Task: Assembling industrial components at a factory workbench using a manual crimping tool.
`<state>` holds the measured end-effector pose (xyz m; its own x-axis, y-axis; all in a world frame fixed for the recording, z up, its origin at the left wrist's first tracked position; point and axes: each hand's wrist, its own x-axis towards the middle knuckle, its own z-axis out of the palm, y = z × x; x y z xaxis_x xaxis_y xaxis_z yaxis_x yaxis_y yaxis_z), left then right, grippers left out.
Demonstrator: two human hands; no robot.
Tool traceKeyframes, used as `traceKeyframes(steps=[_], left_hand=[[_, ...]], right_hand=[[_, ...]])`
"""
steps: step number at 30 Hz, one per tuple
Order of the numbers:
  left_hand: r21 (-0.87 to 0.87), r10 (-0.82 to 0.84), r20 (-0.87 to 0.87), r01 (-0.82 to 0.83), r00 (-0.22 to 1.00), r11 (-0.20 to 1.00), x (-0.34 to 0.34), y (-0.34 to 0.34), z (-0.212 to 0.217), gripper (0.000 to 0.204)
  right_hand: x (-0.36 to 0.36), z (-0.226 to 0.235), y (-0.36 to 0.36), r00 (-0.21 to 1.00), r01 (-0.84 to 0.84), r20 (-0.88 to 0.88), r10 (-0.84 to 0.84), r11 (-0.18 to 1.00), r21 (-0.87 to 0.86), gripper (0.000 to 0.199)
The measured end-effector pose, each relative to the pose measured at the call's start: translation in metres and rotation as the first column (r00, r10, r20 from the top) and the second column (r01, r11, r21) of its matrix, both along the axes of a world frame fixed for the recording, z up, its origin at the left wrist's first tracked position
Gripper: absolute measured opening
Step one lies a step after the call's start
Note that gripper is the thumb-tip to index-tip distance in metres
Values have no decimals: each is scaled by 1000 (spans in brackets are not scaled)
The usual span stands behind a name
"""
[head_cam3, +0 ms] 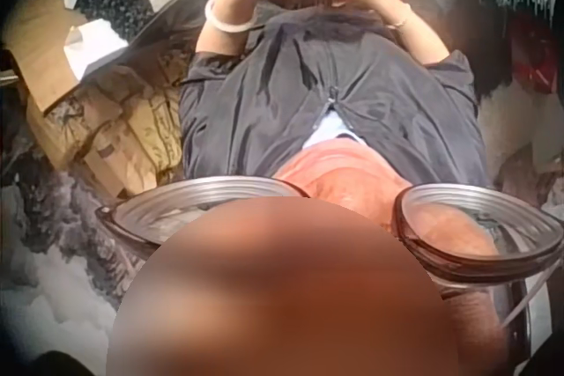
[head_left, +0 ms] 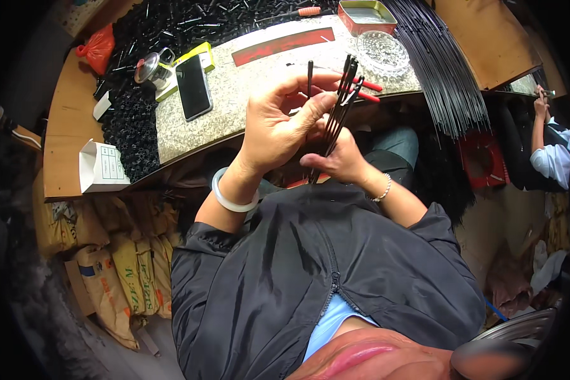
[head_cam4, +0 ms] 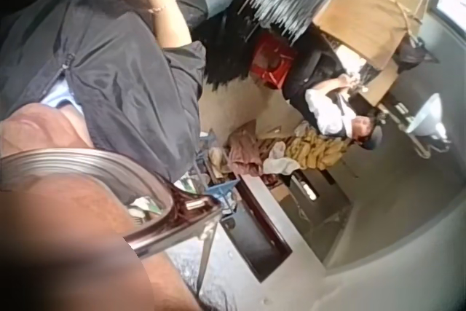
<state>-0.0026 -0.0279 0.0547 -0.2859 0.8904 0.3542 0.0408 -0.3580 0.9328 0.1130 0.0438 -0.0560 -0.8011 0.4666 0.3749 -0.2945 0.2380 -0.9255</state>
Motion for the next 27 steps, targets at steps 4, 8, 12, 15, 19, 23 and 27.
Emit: traceKeyframes(steps=[4, 8, 12, 15, 19, 23, 27], left_hand=[[-75, -21, 18, 23, 1000, 997, 2, 4, -2, 25], [66, 120, -176, -110, 977, 992, 3, 2, -5, 27], [168, 252, -535, -190, 806, 967, 3, 5, 3, 23], [359, 376, -493, -210, 784, 909, 5, 12, -10, 12], [294, 333, -269, -252, 904, 922, 11, 5, -26, 12], [313, 268, 43, -268, 962, 911, 9, -9, -41, 12], [256, 271, 58, -277, 961, 926, 6, -16, -33, 19]], right_hand=[[-5, 27, 14, 996, 1, -87, 5, 998, 68, 68], [-4, 35, 11, 999, 3, -34, -2, 999, 46, 77], [-3, 50, 21, 974, -122, -199, 107, 990, -64, 84], [-8, 87, 20, 912, -263, -380, 152, 930, -258, 76], [-4, 105, 38, 927, -226, -327, 182, 969, -102, 55], [5, 112, 46, 943, -285, -224, 244, 943, -170, 58], [5, 112, 45, 906, -401, -276, 321, 857, -322, 59]])
